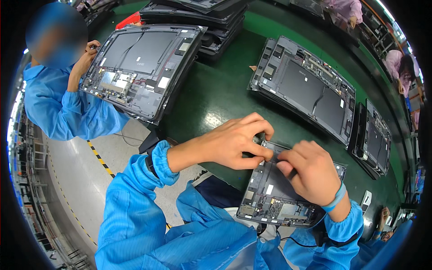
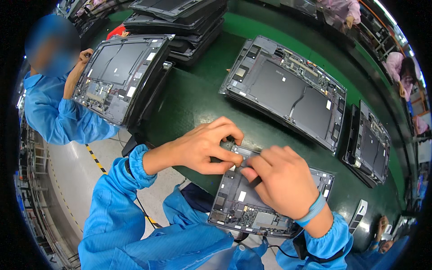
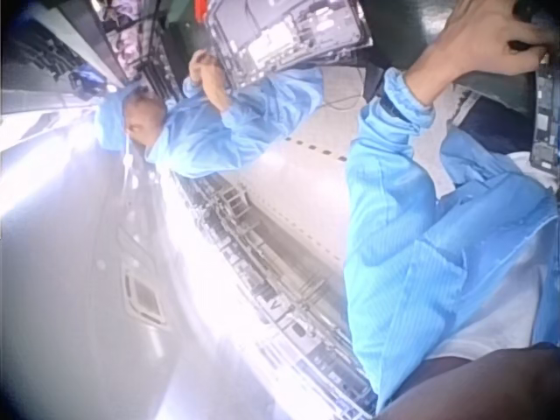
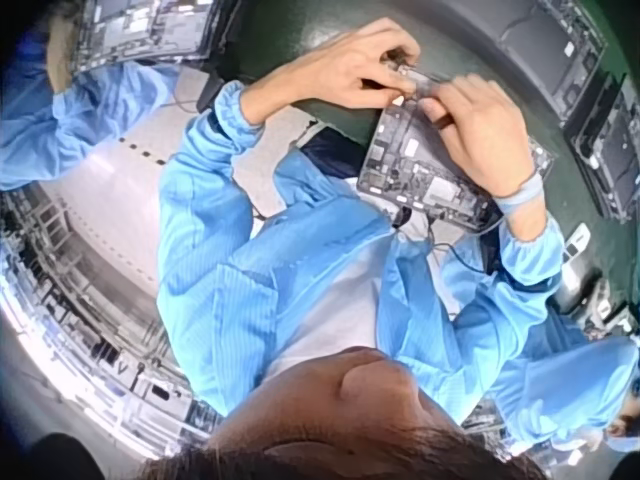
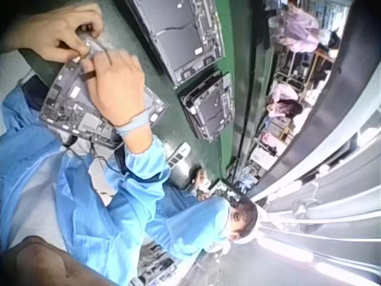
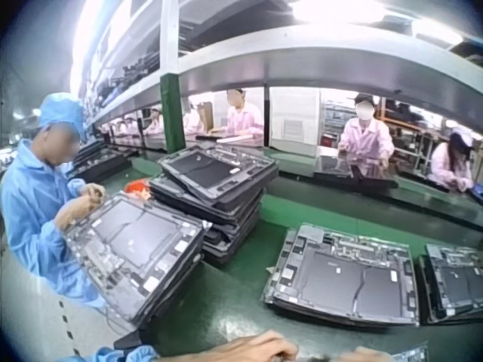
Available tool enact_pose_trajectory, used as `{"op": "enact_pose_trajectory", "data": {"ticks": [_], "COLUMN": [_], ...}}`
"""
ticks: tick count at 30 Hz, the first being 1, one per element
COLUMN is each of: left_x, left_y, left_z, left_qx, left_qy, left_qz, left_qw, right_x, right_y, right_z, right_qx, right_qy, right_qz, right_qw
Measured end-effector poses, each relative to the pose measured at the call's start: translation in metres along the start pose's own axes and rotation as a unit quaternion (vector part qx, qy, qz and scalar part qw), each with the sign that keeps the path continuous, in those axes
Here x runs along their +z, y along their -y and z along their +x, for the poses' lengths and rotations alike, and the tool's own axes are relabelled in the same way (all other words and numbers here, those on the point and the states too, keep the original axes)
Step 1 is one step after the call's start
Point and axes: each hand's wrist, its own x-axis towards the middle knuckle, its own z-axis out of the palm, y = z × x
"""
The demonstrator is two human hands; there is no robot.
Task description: Assembling the internal components of electronic tablets on an assembly line.
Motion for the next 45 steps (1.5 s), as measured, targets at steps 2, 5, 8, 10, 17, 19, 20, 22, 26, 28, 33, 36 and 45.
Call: {"op": "enact_pose_trajectory", "data": {"ticks": [2, 5, 8, 10, 17, 19, 20, 22, 26, 28, 33, 36, 45], "left_x": [-0.001, 0.001, 0.0, 0.0, -0.003, -0.004, -0.004, -0.006, -0.009, -0.008, -0.007, -0.006, -0.006], "left_y": [0.001, -0.001, 0.001, -0.001, 0.0, 0.002, 0.002, 0.002, 0.002, 0.001, 0.002, 0.001, 0.001], "left_z": [0.002, -0.001, 0.002, 0.001, 0.001, 0.003, 0.002, 0.002, 0.005, 0.003, 0.003, 0.003, 0.002], "left_qx": [0.005, 0.002, 0.002, -0.013, -0.018, -0.011, -0.013, -0.024, -0.026, -0.029, -0.019, -0.023, -0.023], "left_qy": [0.0, 0.002, -0.001, 0.006, 0.013, 0.009, 0.01, 0.016, 0.019, 0.033, 0.014, 0.012, 0.01], "left_qz": [0.001, -0.014, -0.004, -0.015, -0.028, -0.026, -0.027, -0.033, -0.031, -0.037, -0.03, -0.032, -0.031], "left_qw": [1.0, 1.0, 1.0, 1.0, 0.999, 1.0, 1.0, 0.999, 0.999, 0.998, 0.999, 0.999, 0.999], "right_x": [0.007, 0.013, 0.013, 0.021, 0.024, 0.023, 0.025, 0.027, 0.026, 0.025, 0.027, 0.027, 0.016], "right_y": [-0.005, -0.019, -0.026, -0.023, -0.031, -0.031, -0.029, -0.029, -0.028, -0.027, -0.026, -0.029, -0.041], "right_z": [0.007, 0.007, 0.004, -0.003, -0.012, -0.01, -0.008, -0.007, -0.004, -0.004, -0.005, -0.004, 0.01], "right_qx": [0.006, 0.112, 0.188, 0.193, 0.225, 0.18, 0.168, 0.164, 0.117, 0.124, 0.115, 0.1, 0.007], "right_qy": [-0.062, -0.016, 0.037, -0.034, -0.007, -0.012, -0.019, -0.021, -0.038, -0.036, -0.046, -0.051, 0.026], "right_qz": [0.114, 0.378, 0.382, 0.459, 0.444, 0.38, 0.371, 0.37, 0.323, 0.322, 0.317, 0.292, 0.25], "right_qw": [0.992, 0.919, 0.904, 0.867, 0.868, 0.907, 0.913, 0.914, 0.938, 0.938, 0.94, 0.95, 0.968]}}
